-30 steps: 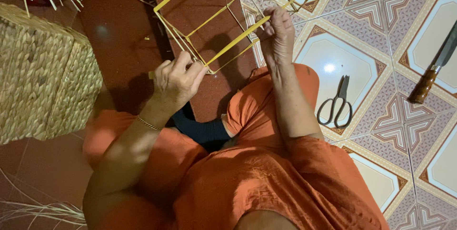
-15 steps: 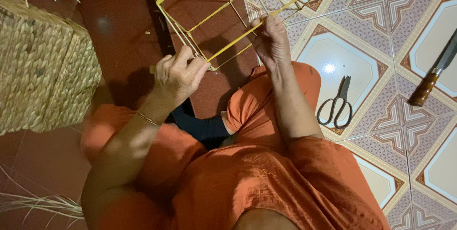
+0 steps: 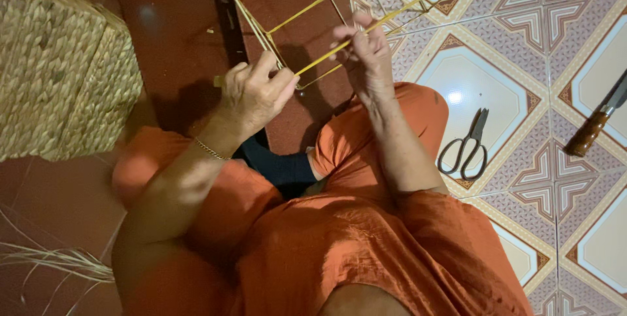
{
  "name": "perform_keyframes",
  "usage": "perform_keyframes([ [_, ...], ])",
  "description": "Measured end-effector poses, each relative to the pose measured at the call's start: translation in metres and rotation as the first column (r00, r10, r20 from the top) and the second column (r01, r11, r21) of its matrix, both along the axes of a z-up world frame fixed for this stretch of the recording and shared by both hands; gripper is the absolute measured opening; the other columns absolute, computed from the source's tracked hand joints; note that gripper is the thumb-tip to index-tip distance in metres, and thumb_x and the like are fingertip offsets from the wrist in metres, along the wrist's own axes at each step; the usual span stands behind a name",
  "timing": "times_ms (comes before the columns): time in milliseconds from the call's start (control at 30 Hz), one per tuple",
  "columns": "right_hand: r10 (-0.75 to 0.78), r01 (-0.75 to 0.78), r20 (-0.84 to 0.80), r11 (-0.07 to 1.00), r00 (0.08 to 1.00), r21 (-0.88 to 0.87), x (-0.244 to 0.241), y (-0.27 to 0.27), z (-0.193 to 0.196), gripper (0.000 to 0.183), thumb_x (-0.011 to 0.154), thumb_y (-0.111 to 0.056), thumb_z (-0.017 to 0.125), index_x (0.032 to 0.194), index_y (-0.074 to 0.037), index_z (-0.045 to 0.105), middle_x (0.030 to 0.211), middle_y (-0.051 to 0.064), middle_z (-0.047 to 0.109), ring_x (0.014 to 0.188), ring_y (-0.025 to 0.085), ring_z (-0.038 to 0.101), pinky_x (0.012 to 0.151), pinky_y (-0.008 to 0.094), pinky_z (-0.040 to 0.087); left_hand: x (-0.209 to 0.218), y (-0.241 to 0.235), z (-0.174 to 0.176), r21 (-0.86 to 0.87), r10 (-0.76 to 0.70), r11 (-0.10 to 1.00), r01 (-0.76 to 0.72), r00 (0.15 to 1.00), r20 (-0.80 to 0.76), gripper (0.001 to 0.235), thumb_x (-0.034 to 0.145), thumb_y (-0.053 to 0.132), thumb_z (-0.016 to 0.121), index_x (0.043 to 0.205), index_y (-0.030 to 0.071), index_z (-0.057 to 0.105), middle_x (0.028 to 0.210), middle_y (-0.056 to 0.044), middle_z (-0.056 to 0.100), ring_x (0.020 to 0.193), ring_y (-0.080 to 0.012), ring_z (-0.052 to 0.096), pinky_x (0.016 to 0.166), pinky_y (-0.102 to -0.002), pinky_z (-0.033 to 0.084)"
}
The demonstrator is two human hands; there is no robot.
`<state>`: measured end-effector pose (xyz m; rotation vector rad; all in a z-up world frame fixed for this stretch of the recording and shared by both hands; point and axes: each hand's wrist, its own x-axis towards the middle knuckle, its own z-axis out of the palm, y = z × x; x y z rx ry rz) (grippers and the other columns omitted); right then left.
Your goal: The person sits on the floor and weaves a thin yellow strip around the frame of a small basket. They repeatedly wrap the strip around the frame and use scissors to cut the strip at intervals.
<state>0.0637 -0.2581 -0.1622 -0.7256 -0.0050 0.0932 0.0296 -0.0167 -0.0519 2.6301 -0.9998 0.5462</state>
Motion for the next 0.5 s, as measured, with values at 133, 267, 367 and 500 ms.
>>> perform_keyframes([
  [133, 0.080, -0.078, 0.036, 0.995, 0.996, -0.069, -0.013, 0.023, -0.008, 0.020, 0.103, -0.016, 0.074, 0.113, -0.002, 0.062, 0.107, 0.018, 0.075, 0.087, 0.020, 0.070, 0.087, 0.041, 0.062, 0.000, -0.003, -0.005, 0.009, 0.015, 1.000, -0.015, 0.999, 0.042, 0.015, 0.092, 0.017, 0.079, 0.089, 0.011, 0.066, 0.085, -0.005, 0.052, 0.064, -0.0176, 0.062, 0.055, -0.034, 0.046],
  [267, 0.146, -0.140, 0.046, 0.985, 0.988, -0.101, -0.019, 0.035, -0.014, 0.018, 0.101, -0.011, 0.073, 0.112, 0.000, 0.064, 0.106, 0.018, 0.074, 0.088, 0.022, 0.073, 0.084, 0.040, 0.063, 0.000, -0.004, -0.007, 0.018, 0.018, 1.000, -0.019, 0.999, 0.043, 0.014, 0.094, 0.017, 0.080, 0.096, 0.010, 0.068, 0.085, -0.005, 0.052, 0.062, -0.0160, 0.061, 0.052, -0.032, 0.043],
  [367, 0.085, -0.076, 0.062, 0.987, 0.994, -0.143, -0.016, 0.031, -0.013, 0.017, 0.099, -0.007, 0.072, 0.113, -0.001, 0.064, 0.101, 0.013, 0.072, 0.083, 0.018, 0.069, 0.081, 0.037, 0.061, -0.001, -0.004, -0.007, 0.016, 0.029, 0.999, -0.029, 0.998, 0.048, 0.017, 0.092, 0.015, 0.079, 0.106, 0.011, 0.072, 0.084, -0.005, 0.052, 0.059, -0.0148, 0.060, 0.050, -0.031, 0.041],
  [500, -0.107, 0.111, 0.048, 0.992, 0.993, -0.067, -0.013, 0.026, -0.009, 0.015, 0.099, -0.008, 0.074, 0.106, -0.004, 0.062, 0.085, 0.006, 0.066, 0.072, 0.015, 0.065, 0.074, 0.036, 0.062, -0.003, -0.005, -0.006, 0.006, 0.027, 1.000, -0.028, 0.998, 0.065, 0.016, 0.091, 0.013, 0.078, 0.105, 0.012, 0.069, 0.085, -0.005, 0.052, 0.062, -0.0167, 0.060, 0.053, -0.033, 0.041],
])
